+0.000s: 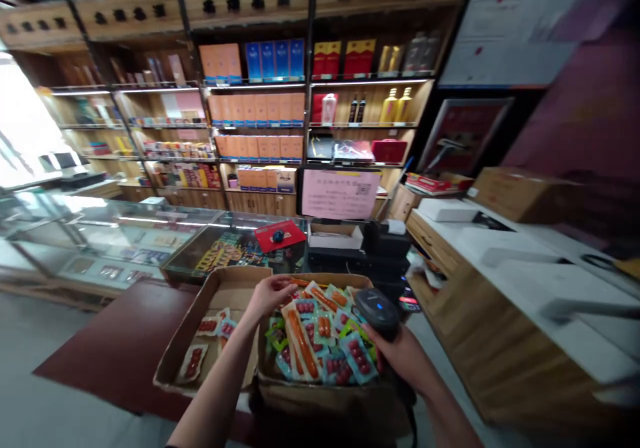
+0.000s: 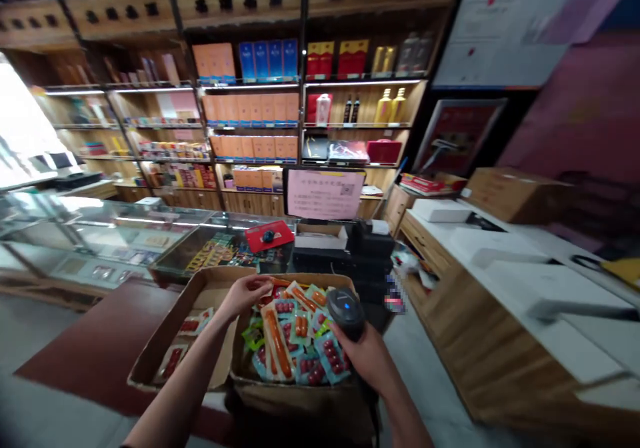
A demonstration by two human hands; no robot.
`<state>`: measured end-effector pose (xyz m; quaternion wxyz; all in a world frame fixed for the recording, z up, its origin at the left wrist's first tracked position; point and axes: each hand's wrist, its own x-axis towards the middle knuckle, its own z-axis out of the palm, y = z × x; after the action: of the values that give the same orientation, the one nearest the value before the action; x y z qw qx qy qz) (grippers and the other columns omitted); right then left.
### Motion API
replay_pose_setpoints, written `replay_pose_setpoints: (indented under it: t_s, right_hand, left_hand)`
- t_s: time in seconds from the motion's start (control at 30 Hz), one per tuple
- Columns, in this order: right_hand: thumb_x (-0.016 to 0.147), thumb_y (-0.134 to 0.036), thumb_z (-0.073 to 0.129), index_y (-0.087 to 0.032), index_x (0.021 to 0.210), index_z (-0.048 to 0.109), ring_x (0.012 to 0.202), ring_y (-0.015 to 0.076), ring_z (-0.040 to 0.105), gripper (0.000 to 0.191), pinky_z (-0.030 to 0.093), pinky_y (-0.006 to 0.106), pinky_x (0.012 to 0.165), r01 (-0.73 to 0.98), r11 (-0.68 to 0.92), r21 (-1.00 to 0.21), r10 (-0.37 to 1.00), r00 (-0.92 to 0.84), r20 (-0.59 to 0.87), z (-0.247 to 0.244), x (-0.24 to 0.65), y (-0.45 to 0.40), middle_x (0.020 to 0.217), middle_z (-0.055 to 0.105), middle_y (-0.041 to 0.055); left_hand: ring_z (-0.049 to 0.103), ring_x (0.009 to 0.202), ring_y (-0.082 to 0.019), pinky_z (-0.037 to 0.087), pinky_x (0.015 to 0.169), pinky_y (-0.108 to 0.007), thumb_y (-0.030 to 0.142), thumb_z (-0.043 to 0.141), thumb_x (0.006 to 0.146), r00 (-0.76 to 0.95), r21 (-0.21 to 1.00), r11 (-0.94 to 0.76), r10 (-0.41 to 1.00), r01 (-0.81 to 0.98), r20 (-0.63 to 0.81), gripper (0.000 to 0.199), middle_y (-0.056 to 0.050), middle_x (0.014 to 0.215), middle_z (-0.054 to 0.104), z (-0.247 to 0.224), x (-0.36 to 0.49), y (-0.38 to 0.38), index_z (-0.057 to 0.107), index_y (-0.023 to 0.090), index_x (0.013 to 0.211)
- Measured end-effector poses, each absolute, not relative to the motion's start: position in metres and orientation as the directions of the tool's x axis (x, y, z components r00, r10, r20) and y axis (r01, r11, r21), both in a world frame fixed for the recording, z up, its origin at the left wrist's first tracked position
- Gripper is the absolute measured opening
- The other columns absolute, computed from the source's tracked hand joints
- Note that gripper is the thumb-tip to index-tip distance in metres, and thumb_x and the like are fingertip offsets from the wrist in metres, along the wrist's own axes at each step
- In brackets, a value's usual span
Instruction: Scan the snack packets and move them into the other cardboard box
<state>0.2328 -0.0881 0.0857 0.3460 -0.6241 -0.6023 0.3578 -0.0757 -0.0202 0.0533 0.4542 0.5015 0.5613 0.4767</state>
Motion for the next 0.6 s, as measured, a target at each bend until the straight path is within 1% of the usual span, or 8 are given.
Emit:
replay_pose_setpoints:
  t_s: [0.07, 0.13, 0.2, 0.27, 0.37, 0.43, 0.5, 0.6]
  right_hand:
    - [0.079, -0.056, 0.061, -0.021, 0.064, 0.061, 0.043, 0.0186, 0.059, 0.039, 0.048, 0.028, 0.050, 0.494, -0.087, -0.865, 0.995, -0.002, -0.101, 0.086, 0.239, -0.095, 0.043, 0.059, 0.0008]
    - [0.080, -0.055, 0.061, -0.021, 0.064, 0.060, 0.043, 0.0181, 0.059, 0.038, 0.048, 0.028, 0.052, 0.466, -0.109, -0.878, 0.993, 0.018, -0.113, 0.083, 0.243, -0.101, 0.043, 0.058, 0.0001]
    - [0.080, -0.054, 0.062, -0.021, 0.064, 0.059, 0.042, 0.0174, 0.059, 0.037, 0.048, 0.027, 0.050, 0.438, -0.121, -0.891, 0.993, 0.045, -0.113, 0.079, 0.247, -0.105, 0.044, 0.057, -0.0010]
    - [0.081, -0.053, 0.062, -0.021, 0.065, 0.058, 0.042, 0.0167, 0.058, 0.036, 0.047, 0.026, 0.047, 0.408, -0.137, -0.903, 0.991, 0.062, -0.122, 0.075, 0.249, -0.109, 0.045, 0.057, -0.0021]
    - [0.082, -0.051, 0.062, -0.021, 0.070, 0.057, 0.039, 0.0157, 0.056, 0.033, 0.046, 0.025, 0.044, 0.378, -0.159, -0.912, 0.987, 0.086, -0.136, 0.072, 0.250, -0.116, 0.045, 0.055, -0.0038]
    - [0.082, -0.050, 0.062, -0.020, 0.075, 0.057, 0.038, 0.0154, 0.055, 0.031, 0.045, 0.025, 0.042, 0.373, -0.156, -0.915, 0.987, 0.099, -0.128, 0.070, 0.250, -0.121, 0.044, 0.054, -0.0049]
    - [0.082, -0.049, 0.062, -0.020, 0.079, 0.058, 0.037, 0.0153, 0.055, 0.029, 0.045, 0.025, 0.041, 0.367, -0.161, -0.916, 0.985, 0.114, -0.128, 0.065, 0.251, -0.124, 0.043, 0.054, -0.0059]
    - [0.082, -0.049, 0.063, -0.019, 0.083, 0.058, 0.037, 0.0149, 0.056, 0.030, 0.046, 0.024, 0.040, 0.351, -0.191, -0.917, 0.979, 0.132, -0.153, 0.056, 0.252, -0.128, 0.045, 0.055, -0.0060]
  left_hand:
    - [0.071, 0.079, -0.024, 0.054, 0.072, -0.030, 0.032, 0.084, 0.063, 0.000, 0.969, -0.056, 0.998, 0.241, 0.058, 0.031, -0.008, 0.082, 0.076, 0.048, -0.045, -0.005, 0.078, 0.020, 0.090]
    - [0.070, 0.090, -0.027, 0.052, 0.085, -0.034, 0.023, 0.080, 0.065, 0.097, 0.912, -0.162, 0.986, 0.378, 0.135, 0.023, -0.009, 0.089, 0.076, 0.042, -0.016, 0.008, 0.079, 0.022, 0.088]
    - [0.068, 0.099, -0.029, 0.048, 0.095, -0.038, 0.015, 0.072, 0.070, 0.218, 0.821, -0.261, 0.961, 0.508, 0.170, 0.025, -0.010, 0.099, 0.076, 0.037, 0.009, 0.019, 0.079, 0.022, 0.093]
    - [0.065, 0.107, -0.031, 0.044, 0.100, -0.040, 0.009, 0.065, 0.071, 0.352, 0.702, -0.360, 0.922, 0.615, 0.164, 0.036, -0.013, 0.110, 0.073, 0.033, 0.029, 0.027, 0.078, 0.022, 0.103]
    - [0.060, 0.117, -0.034, 0.041, 0.103, -0.042, 0.007, 0.065, 0.069, 0.504, 0.531, -0.459, 0.861, 0.712, 0.068, 0.048, -0.015, 0.123, 0.067, 0.027, 0.050, 0.035, 0.074, 0.021, 0.114]
    - [0.059, 0.117, -0.035, 0.042, 0.102, -0.044, 0.007, 0.066, 0.067, 0.553, 0.472, -0.483, 0.833, 0.737, -0.010, 0.051, -0.017, 0.123, 0.066, 0.025, 0.058, 0.037, 0.073, 0.022, 0.115]
    - [0.061, 0.113, -0.037, 0.043, 0.099, -0.045, 0.007, 0.068, 0.064, 0.567, 0.456, -0.485, 0.822, 0.746, -0.054, 0.047, -0.017, 0.115, 0.068, 0.025, 0.062, 0.037, 0.075, 0.022, 0.109]
    - [0.064, 0.103, -0.037, 0.046, 0.093, -0.045, 0.007, 0.070, 0.061, 0.525, 0.475, -0.447, 0.850, 0.758, -0.037, 0.033, -0.017, 0.102, 0.070, 0.025, 0.064, 0.035, 0.078, 0.021, 0.090]
